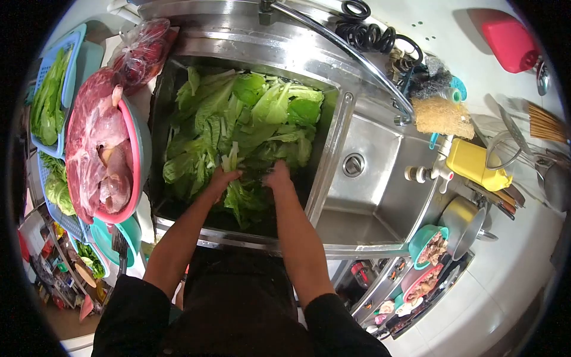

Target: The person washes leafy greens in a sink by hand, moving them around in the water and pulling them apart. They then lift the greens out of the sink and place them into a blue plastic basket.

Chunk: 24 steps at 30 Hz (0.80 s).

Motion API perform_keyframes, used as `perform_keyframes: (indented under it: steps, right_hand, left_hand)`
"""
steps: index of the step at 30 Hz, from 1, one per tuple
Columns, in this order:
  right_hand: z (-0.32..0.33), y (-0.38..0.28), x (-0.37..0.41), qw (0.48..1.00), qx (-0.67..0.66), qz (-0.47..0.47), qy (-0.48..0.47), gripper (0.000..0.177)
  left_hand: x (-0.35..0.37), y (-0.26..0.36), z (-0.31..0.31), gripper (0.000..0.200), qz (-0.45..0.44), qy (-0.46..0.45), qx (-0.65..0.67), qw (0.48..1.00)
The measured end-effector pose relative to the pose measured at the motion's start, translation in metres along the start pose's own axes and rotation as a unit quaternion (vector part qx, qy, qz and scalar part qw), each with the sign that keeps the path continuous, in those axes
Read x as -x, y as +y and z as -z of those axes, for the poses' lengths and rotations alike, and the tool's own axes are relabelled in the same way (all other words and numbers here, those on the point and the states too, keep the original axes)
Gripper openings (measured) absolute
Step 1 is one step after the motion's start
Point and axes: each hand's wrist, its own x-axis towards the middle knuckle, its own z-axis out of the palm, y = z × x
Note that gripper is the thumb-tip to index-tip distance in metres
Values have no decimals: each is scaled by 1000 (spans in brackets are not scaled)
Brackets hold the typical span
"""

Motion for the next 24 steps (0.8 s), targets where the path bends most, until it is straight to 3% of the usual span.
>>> perform_keyframes:
  steps: [3, 4, 6, 7, 9, 12, 14, 17, 20, 23, 24]
  right_hand:
    - [-19, 1, -38, 991, -114, 54, 41, 45]
    - [-14, -3, -59, 988, -127, 66, 51, 45]
    - [1, -10, -75, 984, -68, 100, 129, 45]
    - [-3, -16, -59, 974, 4, 124, 192, 45]
    - [-24, -8, 6, 942, 109, 227, 223, 39]
    - [-29, 1, 111, 854, 306, 405, 117, 32]
    - [-15, -3, 147, 738, 432, 518, 9, 29]
    - [-10, -20, 169, 588, 624, 515, 13, 28]
    - [-13, -21, 146, 571, 755, 316, 64, 34]
    - [6, -19, 118, 555, 791, 245, 78, 46]
    - [7, -15, 118, 619, 735, 275, 45, 49]
  left_hand:
    - [-4, -13, -4, 41, -32, 67, 9, 997]
    - [-5, -13, -3, 45, -36, 51, 6, 998]
    - [-2, -10, 1, 52, -42, 20, 3, 999]
    - [2, -13, 3, 52, -29, 19, 8, 999]
    - [2, -5, 3, 54, -17, 12, 18, 1000]
    - [14, 11, -3, 55, -16, -4, -23, 1000]
    - [13, 12, -12, 52, -45, -45, 1, 998]
    - [21, 38, -34, 60, -9, -36, -31, 999]
    - [18, 45, -42, 75, 29, -34, -23, 999]
    - [5, 23, -35, 85, -7, -75, 6, 997]
    - [7, 17, -28, 88, -26, -91, 14, 995]
